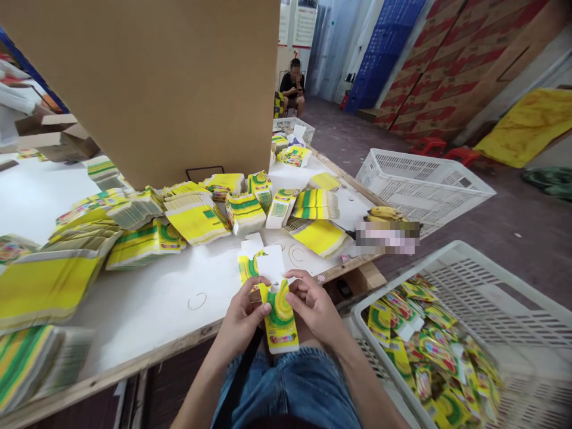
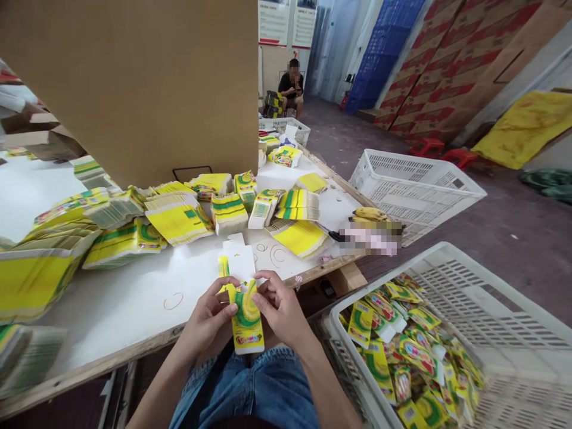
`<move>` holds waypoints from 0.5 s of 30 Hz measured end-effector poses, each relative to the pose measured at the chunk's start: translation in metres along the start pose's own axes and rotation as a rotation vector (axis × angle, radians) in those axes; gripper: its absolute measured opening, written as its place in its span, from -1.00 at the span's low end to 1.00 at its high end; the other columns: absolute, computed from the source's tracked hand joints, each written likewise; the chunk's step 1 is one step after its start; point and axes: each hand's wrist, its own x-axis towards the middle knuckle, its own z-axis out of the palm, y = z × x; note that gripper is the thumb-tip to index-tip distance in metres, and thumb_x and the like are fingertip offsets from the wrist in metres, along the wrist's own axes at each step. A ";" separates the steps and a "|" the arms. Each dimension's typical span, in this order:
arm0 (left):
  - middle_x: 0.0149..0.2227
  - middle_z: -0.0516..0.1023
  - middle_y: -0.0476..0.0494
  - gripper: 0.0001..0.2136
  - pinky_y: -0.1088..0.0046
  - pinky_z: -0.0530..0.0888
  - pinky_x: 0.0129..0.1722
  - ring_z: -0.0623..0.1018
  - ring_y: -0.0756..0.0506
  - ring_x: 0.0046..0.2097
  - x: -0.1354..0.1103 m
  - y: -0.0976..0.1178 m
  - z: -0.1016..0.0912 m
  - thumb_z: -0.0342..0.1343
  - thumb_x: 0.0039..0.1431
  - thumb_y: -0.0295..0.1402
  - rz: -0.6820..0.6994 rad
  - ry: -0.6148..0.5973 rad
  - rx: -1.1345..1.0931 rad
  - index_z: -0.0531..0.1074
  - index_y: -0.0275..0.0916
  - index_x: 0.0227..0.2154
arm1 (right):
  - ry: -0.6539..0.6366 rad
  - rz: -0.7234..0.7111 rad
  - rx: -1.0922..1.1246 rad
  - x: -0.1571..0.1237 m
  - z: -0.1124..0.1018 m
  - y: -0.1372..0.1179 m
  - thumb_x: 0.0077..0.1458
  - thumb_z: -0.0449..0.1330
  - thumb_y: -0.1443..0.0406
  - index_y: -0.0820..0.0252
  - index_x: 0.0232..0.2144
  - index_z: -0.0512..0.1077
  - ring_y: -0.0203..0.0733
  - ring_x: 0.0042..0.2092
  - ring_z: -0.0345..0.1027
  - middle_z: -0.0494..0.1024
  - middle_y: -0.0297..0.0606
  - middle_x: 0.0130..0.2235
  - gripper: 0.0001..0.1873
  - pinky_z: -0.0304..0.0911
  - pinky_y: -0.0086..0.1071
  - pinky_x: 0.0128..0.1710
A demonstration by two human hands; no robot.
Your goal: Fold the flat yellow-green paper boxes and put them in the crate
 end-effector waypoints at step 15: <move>-0.16 0.59 -0.15 -0.60 0.41 0.48 -0.24 0.60 -0.12 -0.21 0.001 -0.006 0.001 0.23 0.12 -0.39 -0.049 -0.010 -0.071 0.26 -0.13 0.00 | 0.309 -0.021 -0.117 -0.003 -0.008 0.001 0.17 0.16 0.07 0.14 -0.22 0.33 -0.20 -0.30 0.39 0.50 -0.28 -0.32 -0.72 0.26 -0.39 -0.30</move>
